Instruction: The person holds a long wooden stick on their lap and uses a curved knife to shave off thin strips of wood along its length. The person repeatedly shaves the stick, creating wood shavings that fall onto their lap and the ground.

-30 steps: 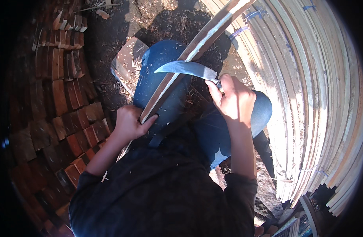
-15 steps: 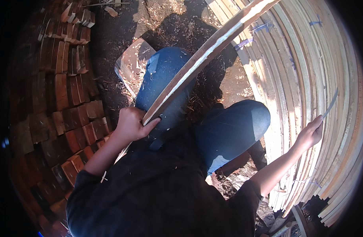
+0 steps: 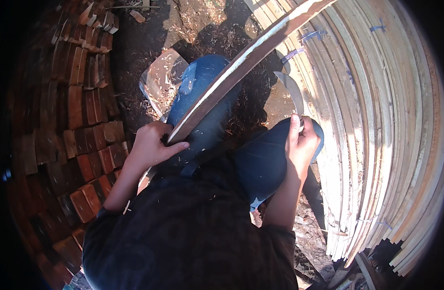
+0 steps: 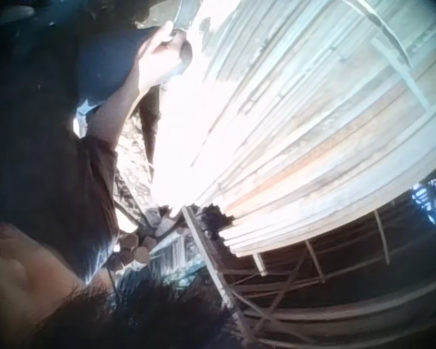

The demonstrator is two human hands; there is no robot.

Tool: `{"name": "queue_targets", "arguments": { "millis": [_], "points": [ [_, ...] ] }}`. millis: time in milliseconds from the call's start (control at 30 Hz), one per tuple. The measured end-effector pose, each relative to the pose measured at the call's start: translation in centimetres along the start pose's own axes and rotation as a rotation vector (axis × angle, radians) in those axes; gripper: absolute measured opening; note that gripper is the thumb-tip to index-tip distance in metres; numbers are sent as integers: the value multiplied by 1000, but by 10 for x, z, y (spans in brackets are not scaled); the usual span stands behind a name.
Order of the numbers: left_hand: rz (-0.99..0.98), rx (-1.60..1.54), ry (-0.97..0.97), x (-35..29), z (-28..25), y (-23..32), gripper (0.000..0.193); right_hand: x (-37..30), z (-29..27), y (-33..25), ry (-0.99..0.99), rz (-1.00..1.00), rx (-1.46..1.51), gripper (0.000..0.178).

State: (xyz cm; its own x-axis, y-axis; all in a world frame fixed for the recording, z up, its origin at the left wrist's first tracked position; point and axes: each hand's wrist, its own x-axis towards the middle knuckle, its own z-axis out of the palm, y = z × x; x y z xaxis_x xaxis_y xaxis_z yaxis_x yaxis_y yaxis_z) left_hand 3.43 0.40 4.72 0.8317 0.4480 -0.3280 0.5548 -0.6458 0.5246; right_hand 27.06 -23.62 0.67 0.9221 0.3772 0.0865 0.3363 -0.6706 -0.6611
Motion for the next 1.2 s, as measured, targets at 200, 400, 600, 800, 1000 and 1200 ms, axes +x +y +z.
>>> {"name": "queue_targets", "arguments": {
  "millis": [200, 400, 600, 800, 1000, 1200],
  "points": [
    [-34, -432, -137, -29, -1, -37, 57, -2, 1, -3, -1, -30, -101, 34],
    [-194, -524, -358, -70, 9, -104, 65, -3, 2, -4, -5, -25, -147, 35],
    [-272, -548, -489, -88, 9, -119, 34, -5, 0, -4, -34, -25, -165, 36],
    [-47, -428, -292, -98, 29, -115, 30, -12, 3, -14, -65, -50, -79, 40],
    [-103, -509, -223, -100, 22, -96, 28, -29, 18, 8, -115, 23, 211, 38],
    [-117, -868, -179, -73, 22, -68, 29, -48, 27, 5, -228, 63, 431, 35]
  ]
}}
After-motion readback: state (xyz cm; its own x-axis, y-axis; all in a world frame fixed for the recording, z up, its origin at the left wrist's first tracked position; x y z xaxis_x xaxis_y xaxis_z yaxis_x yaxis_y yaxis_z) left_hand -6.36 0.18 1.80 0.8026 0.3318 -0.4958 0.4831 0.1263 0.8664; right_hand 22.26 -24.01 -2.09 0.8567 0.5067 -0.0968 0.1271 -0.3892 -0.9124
